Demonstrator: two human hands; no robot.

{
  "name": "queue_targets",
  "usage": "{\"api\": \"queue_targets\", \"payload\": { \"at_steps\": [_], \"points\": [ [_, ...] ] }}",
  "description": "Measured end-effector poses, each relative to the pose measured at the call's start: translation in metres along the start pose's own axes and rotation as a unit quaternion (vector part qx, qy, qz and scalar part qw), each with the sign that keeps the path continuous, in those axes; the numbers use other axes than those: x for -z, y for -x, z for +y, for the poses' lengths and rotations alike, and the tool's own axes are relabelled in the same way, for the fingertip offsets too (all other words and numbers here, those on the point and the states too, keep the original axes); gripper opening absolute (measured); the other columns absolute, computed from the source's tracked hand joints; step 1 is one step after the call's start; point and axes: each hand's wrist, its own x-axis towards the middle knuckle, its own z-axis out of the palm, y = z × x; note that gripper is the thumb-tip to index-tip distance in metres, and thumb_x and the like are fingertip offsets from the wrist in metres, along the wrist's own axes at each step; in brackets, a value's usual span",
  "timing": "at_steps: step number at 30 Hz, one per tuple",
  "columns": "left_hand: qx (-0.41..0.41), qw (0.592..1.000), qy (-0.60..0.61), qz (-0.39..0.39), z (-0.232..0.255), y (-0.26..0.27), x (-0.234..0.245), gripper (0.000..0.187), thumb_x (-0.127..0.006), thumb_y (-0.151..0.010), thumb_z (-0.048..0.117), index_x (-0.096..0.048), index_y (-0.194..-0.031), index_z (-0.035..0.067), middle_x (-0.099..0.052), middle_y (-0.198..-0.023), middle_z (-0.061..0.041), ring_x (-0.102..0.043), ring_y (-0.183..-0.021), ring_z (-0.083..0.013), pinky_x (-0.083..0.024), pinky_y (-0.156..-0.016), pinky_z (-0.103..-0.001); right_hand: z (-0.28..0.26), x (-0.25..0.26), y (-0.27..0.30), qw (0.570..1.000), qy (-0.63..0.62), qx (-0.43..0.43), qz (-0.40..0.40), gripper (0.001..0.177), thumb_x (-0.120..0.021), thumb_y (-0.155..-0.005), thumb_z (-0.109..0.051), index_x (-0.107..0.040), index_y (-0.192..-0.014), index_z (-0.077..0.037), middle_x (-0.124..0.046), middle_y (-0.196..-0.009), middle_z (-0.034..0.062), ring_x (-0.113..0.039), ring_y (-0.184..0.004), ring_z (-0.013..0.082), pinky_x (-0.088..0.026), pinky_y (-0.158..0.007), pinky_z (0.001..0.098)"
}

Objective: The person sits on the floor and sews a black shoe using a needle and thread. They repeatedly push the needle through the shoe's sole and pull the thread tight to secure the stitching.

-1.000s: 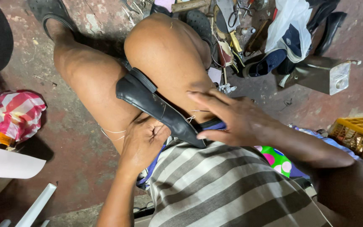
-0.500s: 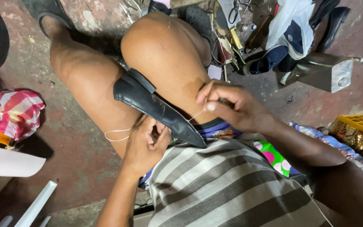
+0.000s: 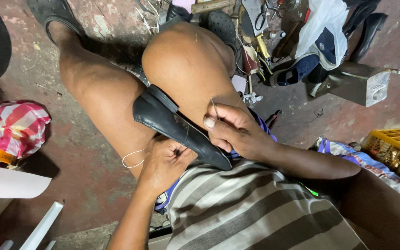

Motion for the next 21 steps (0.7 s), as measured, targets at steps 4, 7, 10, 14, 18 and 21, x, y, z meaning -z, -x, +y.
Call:
{"api": "queue_targets", "payload": {
  "at_steps": [4, 7, 10, 14, 18, 21],
  "points": [
    [-0.089, 0.996, 0.02, 0.011, -0.012, 0.001, 0.002, 0.022, -0.077, -0.085, 0.008, -0.059, -0.075, -0.001, -0.046, -0.059, -0.004, -0.043, -0.056, -0.0086, -0.041, -0.052, -0.029, 0.003, 0.006, -0.006, 0.998, -0.063, -0.013, 0.016, 0.023, -0.05, -0.109, -0.015, -0.046, -0.088, -0.008, -0.039, -0.067, -0.0047, -0.033, -0.053, 0.0033, -0.028, -0.045, 0.0221],
    [-0.03, 0.998, 0.051, 0.005, -0.007, 0.002, 0.001, 0.019, -0.077, -0.087, 0.011, -0.063, -0.077, 0.001, -0.049, -0.059, -0.001, -0.045, -0.057, -0.0074, -0.042, -0.051, -0.029, 0.006, 0.007, -0.004, 0.993, -0.112, 0.008, 0.023, 0.023, -0.049, -0.11, -0.015, -0.046, -0.088, -0.008, -0.041, -0.069, -0.0035, -0.034, -0.054, 0.0041, -0.029, -0.046, 0.0224],
    [-0.049, 0.997, 0.058, -0.012, 0.002, 0.004, 0.012, 0.009, -0.072, -0.083, 0.007, -0.065, -0.087, 0.003, -0.051, -0.063, -0.001, -0.047, -0.057, -0.0084, -0.04, -0.05, -0.029, 0.009, 0.009, -0.006, 0.998, -0.06, 0.032, 0.01, 0.023, -0.048, -0.111, -0.015, -0.047, -0.09, -0.008, -0.042, -0.07, -0.0021, -0.036, -0.055, 0.0054, -0.032, -0.05, 0.0235],
    [-0.123, 0.986, 0.033, 0.112, 0.012, 0.006, -0.01, 0.022, -0.081, -0.084, 0.014, -0.064, -0.088, 0.001, -0.056, -0.074, -0.002, -0.052, -0.062, -0.0085, -0.043, -0.055, -0.027, 0.008, 0.005, 0.004, 0.997, -0.042, 0.068, -0.022, 0.021, -0.045, -0.113, -0.013, -0.047, -0.093, -0.007, -0.044, -0.077, -0.0022, -0.043, -0.062, 0.0067, -0.039, -0.057, 0.0238],
    [-0.152, 0.971, 0.148, 0.107, -0.009, 0.012, -0.017, 0.007, -0.072, -0.098, 0.008, -0.068, -0.095, 0.002, -0.062, -0.083, -0.002, -0.055, -0.073, -0.0068, -0.046, -0.065, -0.026, -0.015, 0.007, 0.019, 0.976, 0.121, 0.18, 0.037, 0.025, -0.038, -0.107, -0.019, -0.058, -0.099, -0.005, -0.062, -0.098, 0.0054, -0.054, -0.063, 0.0072, -0.051, -0.058, 0.0213],
    [-0.17, 0.939, 0.295, 0.046, -0.037, 0.022, -0.016, 0.008, -0.069, -0.101, 0.007, -0.067, -0.099, 0.0, -0.064, -0.092, -0.001, -0.057, -0.082, -0.0073, -0.048, -0.073, -0.027, -0.037, 0.022, 0.038, 0.882, 0.374, 0.255, 0.127, 0.025, -0.047, -0.107, -0.015, -0.067, -0.111, 0.0, -0.06, -0.112, 0.0109, -0.06, -0.075, 0.0108, -0.053, -0.066, 0.0233]
  ]
}}
